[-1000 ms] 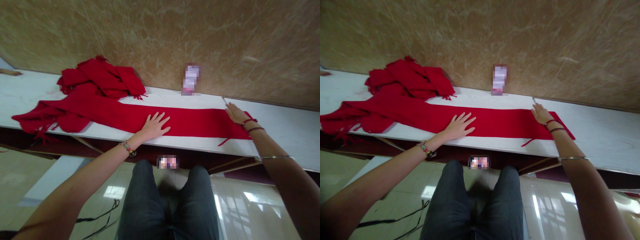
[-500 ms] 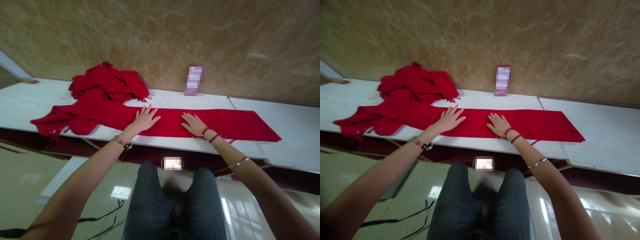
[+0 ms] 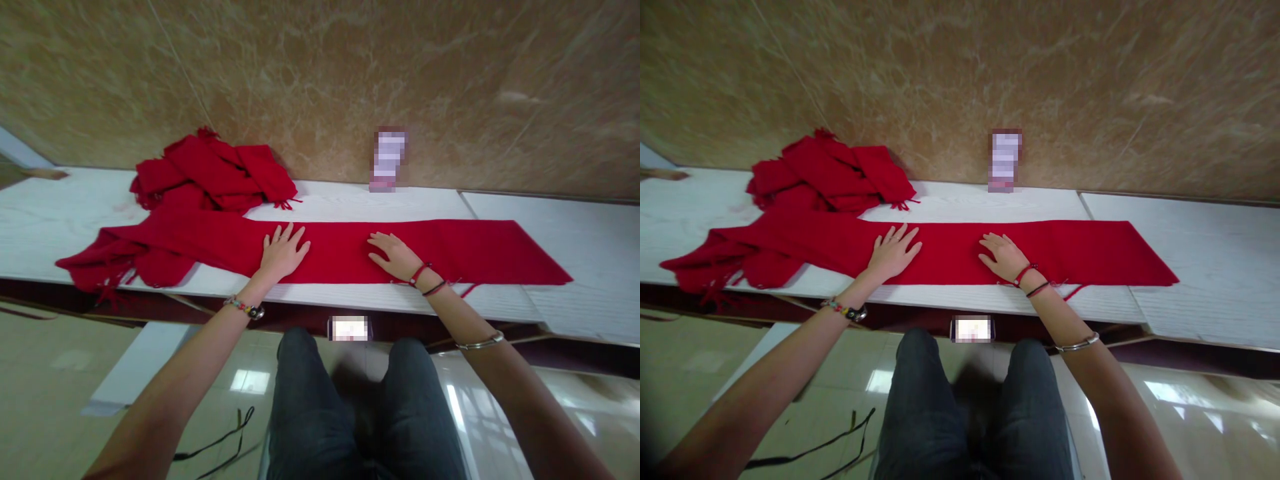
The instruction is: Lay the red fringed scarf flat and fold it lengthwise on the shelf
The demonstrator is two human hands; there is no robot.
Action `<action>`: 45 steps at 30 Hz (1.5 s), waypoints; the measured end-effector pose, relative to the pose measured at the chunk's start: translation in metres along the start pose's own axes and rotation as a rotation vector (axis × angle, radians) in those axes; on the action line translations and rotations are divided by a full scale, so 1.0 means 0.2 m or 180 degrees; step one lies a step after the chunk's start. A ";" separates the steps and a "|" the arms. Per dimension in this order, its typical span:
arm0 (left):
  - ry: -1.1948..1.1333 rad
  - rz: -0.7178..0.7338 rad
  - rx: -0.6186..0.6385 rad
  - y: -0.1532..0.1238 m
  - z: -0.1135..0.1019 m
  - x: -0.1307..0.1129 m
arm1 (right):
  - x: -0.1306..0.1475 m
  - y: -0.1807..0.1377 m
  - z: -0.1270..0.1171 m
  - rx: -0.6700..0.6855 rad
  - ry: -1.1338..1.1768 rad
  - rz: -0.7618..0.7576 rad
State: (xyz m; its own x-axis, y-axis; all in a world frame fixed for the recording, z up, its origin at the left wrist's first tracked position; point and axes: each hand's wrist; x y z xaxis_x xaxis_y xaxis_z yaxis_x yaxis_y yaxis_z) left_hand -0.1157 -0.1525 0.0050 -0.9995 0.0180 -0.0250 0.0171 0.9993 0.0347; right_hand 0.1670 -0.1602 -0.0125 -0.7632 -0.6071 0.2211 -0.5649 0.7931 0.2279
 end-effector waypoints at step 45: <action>-0.0042 -0.0037 0.0019 0.01 0.00 0.00 | 0.23 0.00 -0.01 0.0667 -0.0510 -0.0284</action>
State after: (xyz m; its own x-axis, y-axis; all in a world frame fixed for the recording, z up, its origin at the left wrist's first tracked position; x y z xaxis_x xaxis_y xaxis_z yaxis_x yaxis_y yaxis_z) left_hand -0.1158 -0.1508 0.0046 -0.9992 0.0068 -0.0386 0.0057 0.9996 0.0284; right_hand 0.1316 -0.1877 -0.0010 -0.7380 -0.6728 0.0523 -0.6719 0.7398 0.0350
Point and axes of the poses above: each hand's wrist, its own y-axis towards the middle knuckle, its own z-axis out of the palm, x = y × z, and after that the axes turned 6 degrees about -z, right-handed
